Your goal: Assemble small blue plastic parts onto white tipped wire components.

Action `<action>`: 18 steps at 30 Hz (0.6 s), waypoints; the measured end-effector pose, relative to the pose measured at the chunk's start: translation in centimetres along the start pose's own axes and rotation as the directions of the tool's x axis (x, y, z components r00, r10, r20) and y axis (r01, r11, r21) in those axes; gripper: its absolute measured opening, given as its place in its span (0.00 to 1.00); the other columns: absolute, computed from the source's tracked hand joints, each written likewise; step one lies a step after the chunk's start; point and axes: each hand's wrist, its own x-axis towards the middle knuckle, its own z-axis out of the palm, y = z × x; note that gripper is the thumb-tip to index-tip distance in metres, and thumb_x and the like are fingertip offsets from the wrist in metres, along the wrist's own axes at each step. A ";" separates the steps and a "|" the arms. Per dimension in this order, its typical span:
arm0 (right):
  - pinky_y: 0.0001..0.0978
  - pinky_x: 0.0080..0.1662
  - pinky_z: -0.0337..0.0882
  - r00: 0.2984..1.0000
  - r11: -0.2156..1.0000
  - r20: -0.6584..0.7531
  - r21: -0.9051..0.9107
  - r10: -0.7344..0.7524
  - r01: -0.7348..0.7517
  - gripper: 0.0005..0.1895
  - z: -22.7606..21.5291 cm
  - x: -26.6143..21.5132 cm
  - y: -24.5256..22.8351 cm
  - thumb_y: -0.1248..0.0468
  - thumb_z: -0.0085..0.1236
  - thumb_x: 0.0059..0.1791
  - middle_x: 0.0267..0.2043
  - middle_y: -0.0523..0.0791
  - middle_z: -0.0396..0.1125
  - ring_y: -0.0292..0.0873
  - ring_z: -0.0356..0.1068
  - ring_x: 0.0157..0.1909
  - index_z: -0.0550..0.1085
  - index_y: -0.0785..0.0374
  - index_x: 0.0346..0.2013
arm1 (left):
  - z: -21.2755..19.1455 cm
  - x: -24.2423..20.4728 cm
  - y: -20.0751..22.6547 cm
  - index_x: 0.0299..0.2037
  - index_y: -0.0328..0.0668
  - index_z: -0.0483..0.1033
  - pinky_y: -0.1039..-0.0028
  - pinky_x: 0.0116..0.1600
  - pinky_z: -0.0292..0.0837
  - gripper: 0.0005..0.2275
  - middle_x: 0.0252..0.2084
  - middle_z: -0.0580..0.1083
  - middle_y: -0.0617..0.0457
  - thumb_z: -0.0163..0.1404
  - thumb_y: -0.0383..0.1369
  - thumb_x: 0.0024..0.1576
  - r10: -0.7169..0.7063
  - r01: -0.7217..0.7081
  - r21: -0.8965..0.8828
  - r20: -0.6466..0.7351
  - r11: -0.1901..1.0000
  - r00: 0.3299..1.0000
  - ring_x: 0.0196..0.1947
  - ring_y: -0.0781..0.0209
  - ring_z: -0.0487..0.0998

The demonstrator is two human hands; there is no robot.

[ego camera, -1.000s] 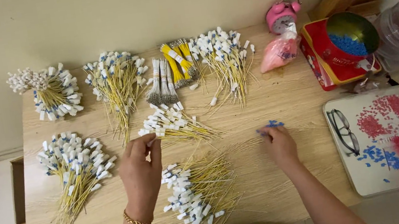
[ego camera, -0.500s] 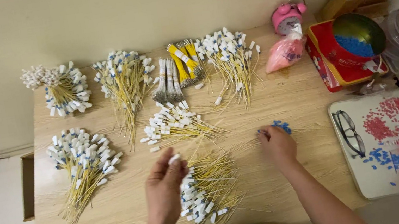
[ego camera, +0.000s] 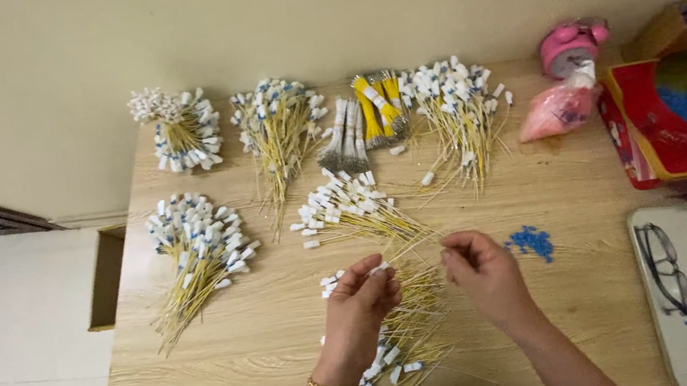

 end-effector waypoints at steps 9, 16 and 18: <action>0.36 0.40 0.76 0.951 0.831 0.247 0.476 0.187 -0.287 0.09 3.1 -1.6 -2.6 0.75 0.56 0.51 0.34 0.54 0.72 0.46 0.73 0.35 0.76 0.75 0.45 | 0.7 -0.9 0.0 0.60 0.33 0.74 0.71 0.44 0.78 0.16 0.41 0.77 0.45 0.49 0.19 0.61 0.172 -0.172 0.248 0.021 0.953 0.985 0.36 0.59 0.78; 0.37 0.42 0.78 0.961 0.823 0.232 0.509 0.149 -0.250 0.08 2.7 -1.9 -2.2 0.77 0.57 0.49 0.35 0.55 0.74 0.47 0.75 0.37 0.75 0.75 0.43 | 1.8 -2.6 1.0 0.55 0.28 0.78 0.72 0.47 0.80 0.13 0.42 0.79 0.42 0.52 0.20 0.60 0.082 -0.064 0.288 -0.052 0.955 0.995 0.40 0.57 0.80; 0.38 0.42 0.78 0.971 0.834 0.187 0.503 0.152 -0.227 0.08 2.7 -2.0 -2.5 0.77 0.57 0.50 0.35 0.55 0.74 0.47 0.74 0.37 0.76 0.76 0.43 | 1.8 -2.7 0.9 0.54 0.28 0.79 0.73 0.44 0.78 0.13 0.38 0.78 0.43 0.52 0.20 0.60 0.092 -0.087 0.275 -0.008 0.958 0.996 0.35 0.59 0.78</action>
